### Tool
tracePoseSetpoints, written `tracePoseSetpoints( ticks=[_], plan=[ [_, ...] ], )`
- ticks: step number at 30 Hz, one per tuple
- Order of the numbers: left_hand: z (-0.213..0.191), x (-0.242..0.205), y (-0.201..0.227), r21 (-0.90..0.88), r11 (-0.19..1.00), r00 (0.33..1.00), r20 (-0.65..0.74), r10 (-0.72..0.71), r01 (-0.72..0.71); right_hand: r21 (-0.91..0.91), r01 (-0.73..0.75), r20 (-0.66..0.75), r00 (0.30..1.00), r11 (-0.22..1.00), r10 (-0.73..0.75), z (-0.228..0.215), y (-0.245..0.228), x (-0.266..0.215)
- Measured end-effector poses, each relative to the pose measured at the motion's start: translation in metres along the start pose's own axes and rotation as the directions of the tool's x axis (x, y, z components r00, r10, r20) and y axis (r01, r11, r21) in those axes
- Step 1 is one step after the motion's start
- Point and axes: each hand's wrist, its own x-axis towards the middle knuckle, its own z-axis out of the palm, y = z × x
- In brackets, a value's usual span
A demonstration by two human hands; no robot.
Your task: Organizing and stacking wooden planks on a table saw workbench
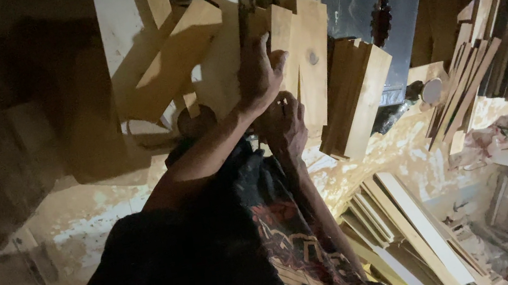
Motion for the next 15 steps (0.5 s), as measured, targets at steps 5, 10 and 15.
tracePoseSetpoints(
  ticks=[5, 10, 15],
  plan=[
    [-0.047, 0.013, 0.042, 0.073, 0.989, 0.992, -0.013, 0.129, -0.128, -0.032, -0.012, -0.067, 0.998, 0.999, 0.010, 0.019, 0.017, 0.007],
    [0.012, 0.006, -0.006, 0.045, 0.995, 0.996, 0.026, 0.090, -0.091, 0.048, -0.009, -0.076, 0.997, 0.999, 0.012, 0.003, -0.005, -0.003],
    [-0.008, 0.023, 0.005, -0.026, 0.992, 0.989, 0.082, 0.122, -0.120, 0.045, 0.004, -0.146, 0.989, 0.999, 0.002, 0.031, 0.019, 0.007]
  ],
)
